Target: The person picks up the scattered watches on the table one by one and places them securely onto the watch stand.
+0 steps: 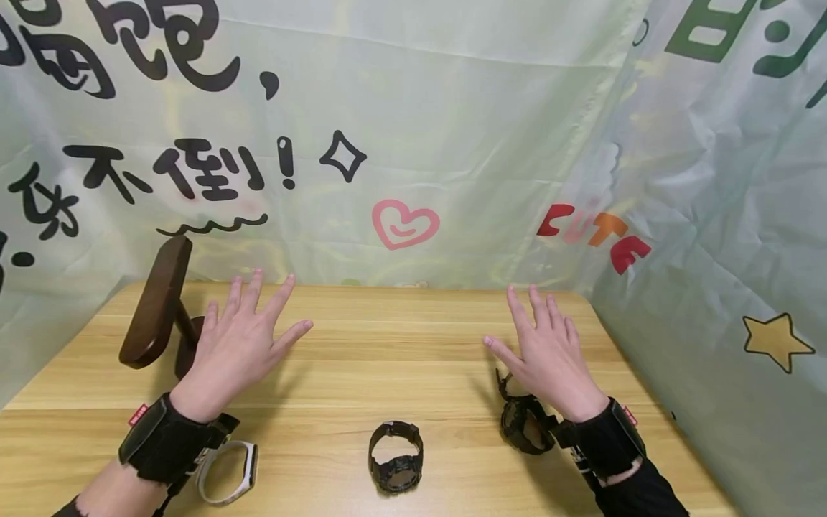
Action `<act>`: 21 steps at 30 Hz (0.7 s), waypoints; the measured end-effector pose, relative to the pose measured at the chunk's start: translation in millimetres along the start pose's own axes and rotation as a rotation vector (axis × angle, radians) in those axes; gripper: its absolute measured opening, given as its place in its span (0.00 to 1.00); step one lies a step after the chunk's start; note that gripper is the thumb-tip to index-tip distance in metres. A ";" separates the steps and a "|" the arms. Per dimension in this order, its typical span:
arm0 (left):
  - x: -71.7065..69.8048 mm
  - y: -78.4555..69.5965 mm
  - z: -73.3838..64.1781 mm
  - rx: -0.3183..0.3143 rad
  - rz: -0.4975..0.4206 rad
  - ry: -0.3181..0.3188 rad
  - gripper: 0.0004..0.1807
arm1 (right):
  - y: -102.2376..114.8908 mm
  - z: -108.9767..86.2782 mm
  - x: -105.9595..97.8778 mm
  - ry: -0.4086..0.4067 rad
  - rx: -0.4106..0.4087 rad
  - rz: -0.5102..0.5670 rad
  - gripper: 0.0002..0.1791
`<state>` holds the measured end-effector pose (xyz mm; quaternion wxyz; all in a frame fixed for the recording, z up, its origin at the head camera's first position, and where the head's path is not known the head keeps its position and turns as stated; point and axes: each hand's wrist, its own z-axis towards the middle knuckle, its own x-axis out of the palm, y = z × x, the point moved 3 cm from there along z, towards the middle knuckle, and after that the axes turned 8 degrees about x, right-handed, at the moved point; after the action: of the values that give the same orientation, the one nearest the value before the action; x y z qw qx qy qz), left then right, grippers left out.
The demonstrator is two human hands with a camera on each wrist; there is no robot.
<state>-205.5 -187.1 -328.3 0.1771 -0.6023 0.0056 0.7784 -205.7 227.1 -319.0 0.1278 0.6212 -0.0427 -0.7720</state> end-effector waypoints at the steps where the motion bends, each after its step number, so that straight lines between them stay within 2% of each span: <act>1: 0.0 -0.2 -0.1 0.002 0.002 0.001 0.45 | 0.0 -0.1 -0.2 -0.002 0.000 0.000 0.50; 7: -1.5 -6.0 -1.4 0.021 0.004 0.008 0.45 | 1.6 -2.6 -3.7 -0.011 0.000 -0.001 0.50; 11: -7.5 -17.8 -5.4 0.064 0.020 -0.014 0.44 | 6.9 -5.4 -7.7 -0.018 -0.015 0.001 0.50; 16: -21.6 -39.0 -11.7 0.161 0.021 -0.069 0.42 | 21.8 -10.7 -12.2 -0.038 -0.066 -0.006 0.50; 21: -44.5 -56.1 -21.1 0.229 0.001 -0.112 0.38 | 46.7 -12.1 -14.1 -0.030 -0.119 -0.006 0.49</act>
<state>-160.4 -151.2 -280.8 0.2445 -0.5336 0.0848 0.8052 -184.4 186.7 -297.9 0.1614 0.6010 0.0032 -0.7828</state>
